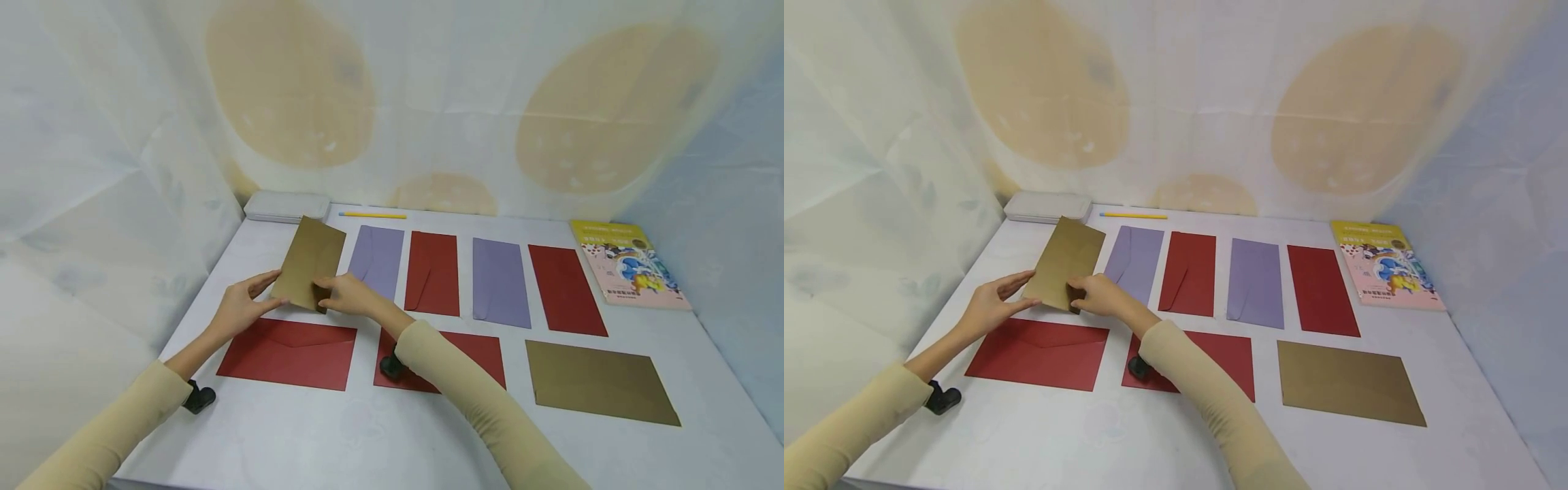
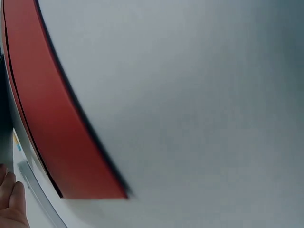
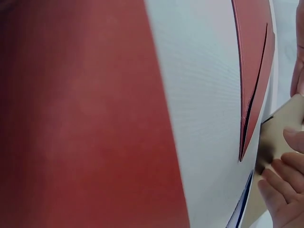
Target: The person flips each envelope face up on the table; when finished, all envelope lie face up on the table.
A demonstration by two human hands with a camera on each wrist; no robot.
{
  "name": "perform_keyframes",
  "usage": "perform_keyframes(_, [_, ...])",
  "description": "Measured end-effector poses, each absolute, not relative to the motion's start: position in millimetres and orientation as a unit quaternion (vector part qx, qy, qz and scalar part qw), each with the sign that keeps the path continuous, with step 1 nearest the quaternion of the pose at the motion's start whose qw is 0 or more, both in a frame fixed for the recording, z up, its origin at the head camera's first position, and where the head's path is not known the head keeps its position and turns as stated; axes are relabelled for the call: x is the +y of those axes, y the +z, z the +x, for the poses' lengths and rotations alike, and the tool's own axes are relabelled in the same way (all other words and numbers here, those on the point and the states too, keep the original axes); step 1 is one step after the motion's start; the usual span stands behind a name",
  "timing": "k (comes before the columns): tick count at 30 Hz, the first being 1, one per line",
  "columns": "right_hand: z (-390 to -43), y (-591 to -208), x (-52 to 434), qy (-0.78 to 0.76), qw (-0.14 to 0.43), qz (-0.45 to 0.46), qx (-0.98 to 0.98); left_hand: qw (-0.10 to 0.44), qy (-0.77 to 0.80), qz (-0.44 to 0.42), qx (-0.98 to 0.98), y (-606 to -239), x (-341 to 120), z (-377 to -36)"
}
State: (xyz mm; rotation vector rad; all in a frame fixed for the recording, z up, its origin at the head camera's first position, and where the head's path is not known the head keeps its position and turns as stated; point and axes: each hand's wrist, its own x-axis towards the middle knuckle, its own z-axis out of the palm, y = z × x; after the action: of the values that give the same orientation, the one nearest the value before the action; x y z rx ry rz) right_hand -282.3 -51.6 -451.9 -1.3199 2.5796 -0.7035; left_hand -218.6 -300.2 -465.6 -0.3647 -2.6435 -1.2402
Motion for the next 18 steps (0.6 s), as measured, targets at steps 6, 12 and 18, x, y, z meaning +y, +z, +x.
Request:
perform_keyframes(6, [-282,-451,-53,-0.243,0.095,-0.441,0.859,0.068,-0.363,-0.11,-0.923,-465,-309,-221])
perform_keyframes(12, [-282,-450,-53,-0.242,0.104,-0.437,0.86,0.055,-0.316,-0.109,-0.941,-468,-312,-222])
perform_keyframes(18, [-284,-450,-54,-0.238,0.108,-0.438,0.86,0.059,-0.281,-0.117,-0.951,-472,-313,-228])
